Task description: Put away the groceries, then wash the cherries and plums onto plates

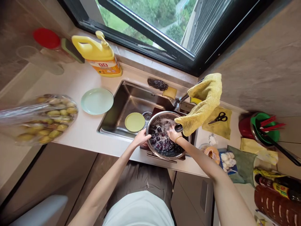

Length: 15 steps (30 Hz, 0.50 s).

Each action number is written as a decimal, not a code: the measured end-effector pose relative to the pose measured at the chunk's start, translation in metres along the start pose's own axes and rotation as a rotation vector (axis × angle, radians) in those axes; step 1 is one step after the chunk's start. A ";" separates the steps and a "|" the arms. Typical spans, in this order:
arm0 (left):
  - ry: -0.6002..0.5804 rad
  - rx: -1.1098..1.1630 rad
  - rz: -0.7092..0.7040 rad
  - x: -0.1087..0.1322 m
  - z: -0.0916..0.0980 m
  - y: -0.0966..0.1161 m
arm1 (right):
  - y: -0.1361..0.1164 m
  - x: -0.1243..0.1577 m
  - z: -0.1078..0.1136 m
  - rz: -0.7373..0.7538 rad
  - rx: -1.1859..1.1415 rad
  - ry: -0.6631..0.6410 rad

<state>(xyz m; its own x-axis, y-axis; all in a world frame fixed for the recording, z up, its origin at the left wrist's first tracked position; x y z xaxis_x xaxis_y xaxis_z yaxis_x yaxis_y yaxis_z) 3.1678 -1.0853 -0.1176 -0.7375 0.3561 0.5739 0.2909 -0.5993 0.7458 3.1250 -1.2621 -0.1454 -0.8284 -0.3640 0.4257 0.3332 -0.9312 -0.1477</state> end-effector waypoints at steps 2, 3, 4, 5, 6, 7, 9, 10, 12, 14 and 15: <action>-0.001 -0.003 -0.007 0.000 0.000 0.000 | -0.005 0.002 0.000 0.053 -0.009 -0.019; 0.001 -0.008 -0.007 -0.001 -0.001 0.000 | -0.008 0.002 0.000 0.075 -0.017 -0.027; 0.005 -0.012 -0.005 -0.001 0.000 0.000 | -0.007 0.003 0.001 0.066 -0.018 -0.024; 0.007 -0.016 -0.004 -0.001 0.000 0.000 | -0.005 0.003 0.003 0.047 -0.007 -0.020; 0.010 -0.019 -0.006 -0.002 0.000 0.000 | -0.005 0.003 0.005 0.044 0.010 -0.018; 0.011 -0.019 -0.009 -0.002 0.000 0.000 | -0.008 0.002 0.006 0.074 0.028 -0.021; 0.010 -0.016 -0.015 -0.002 -0.001 0.000 | -0.021 0.000 0.006 0.194 0.045 -0.045; 0.009 -0.017 -0.015 -0.002 -0.001 0.000 | -0.023 -0.002 0.006 0.213 0.044 -0.049; 0.009 -0.019 -0.007 -0.001 -0.001 0.000 | -0.017 -0.005 0.009 0.151 0.043 -0.017; 0.007 -0.012 -0.003 -0.001 0.000 -0.001 | -0.016 -0.007 0.011 0.154 0.048 0.006; 0.005 -0.006 -0.003 -0.001 0.000 -0.001 | -0.019 -0.008 0.011 0.185 0.051 0.006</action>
<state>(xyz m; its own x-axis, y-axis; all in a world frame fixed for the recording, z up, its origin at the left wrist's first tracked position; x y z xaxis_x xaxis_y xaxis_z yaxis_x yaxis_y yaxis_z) 3.1680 -1.0853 -0.1191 -0.7415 0.3545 0.5697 0.2850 -0.6023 0.7457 3.1303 -1.2414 -0.1363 -0.7533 -0.5293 0.3905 0.5024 -0.8462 -0.1777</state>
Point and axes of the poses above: each hand's wrist, its own x-axis away from the middle knuckle, its own z-axis out of the back of the hand, y = z × x, the point moved 10 cm from there along -x, towards the middle knuckle, and after that the axes turned 7 degrees about z, right-handed, at the moved point
